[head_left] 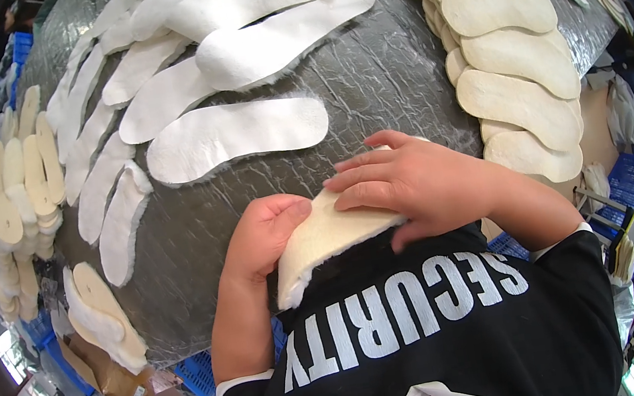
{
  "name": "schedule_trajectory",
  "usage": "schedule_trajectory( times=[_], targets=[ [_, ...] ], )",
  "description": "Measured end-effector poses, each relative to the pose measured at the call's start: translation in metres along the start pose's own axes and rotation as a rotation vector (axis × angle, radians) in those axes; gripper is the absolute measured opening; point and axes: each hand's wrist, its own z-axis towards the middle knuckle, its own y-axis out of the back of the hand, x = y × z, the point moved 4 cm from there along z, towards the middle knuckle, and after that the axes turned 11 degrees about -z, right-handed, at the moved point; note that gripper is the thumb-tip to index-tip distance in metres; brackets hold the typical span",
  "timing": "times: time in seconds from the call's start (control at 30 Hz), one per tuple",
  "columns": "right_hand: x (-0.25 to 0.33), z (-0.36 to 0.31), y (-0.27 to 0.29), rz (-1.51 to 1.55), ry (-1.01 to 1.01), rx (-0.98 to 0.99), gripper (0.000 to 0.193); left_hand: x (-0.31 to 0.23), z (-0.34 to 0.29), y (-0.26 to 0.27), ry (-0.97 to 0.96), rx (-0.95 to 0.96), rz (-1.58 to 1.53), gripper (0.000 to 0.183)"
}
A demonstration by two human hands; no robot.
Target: Layering soft white padding material onto beige shoe insole bases.
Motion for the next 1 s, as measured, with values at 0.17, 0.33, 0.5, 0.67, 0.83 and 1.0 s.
schedule_trajectory(
  times=[0.17,0.33,0.5,0.67,0.83,1.0],
  targets=[
    [-0.004,0.006,-0.001,0.346,-0.395,0.621,0.046,-0.008,-0.009,-0.001,0.033,-0.010,0.222,0.031],
    [-0.014,-0.007,-0.013,0.591,-0.413,0.572,0.043,-0.052,-0.048,0.003,-0.680,-0.088,0.716,0.017],
    [-0.013,-0.018,-0.034,0.811,-0.420,0.518,0.048,-0.038,-0.064,-0.049,-1.020,-0.075,1.215,0.029],
    [-0.014,-0.021,-0.053,0.895,-0.349,0.508,0.039,-0.015,-0.052,-0.055,-1.010,-0.145,1.318,0.024],
    [-0.032,-0.003,-0.069,0.911,-0.541,0.754,0.046,-0.001,-0.045,-0.058,-0.993,-0.178,1.193,0.021],
    [-0.025,0.023,-0.087,0.815,-0.500,0.786,0.038,0.006,-0.044,-0.053,-0.922,-0.152,1.096,0.024]
  ],
)
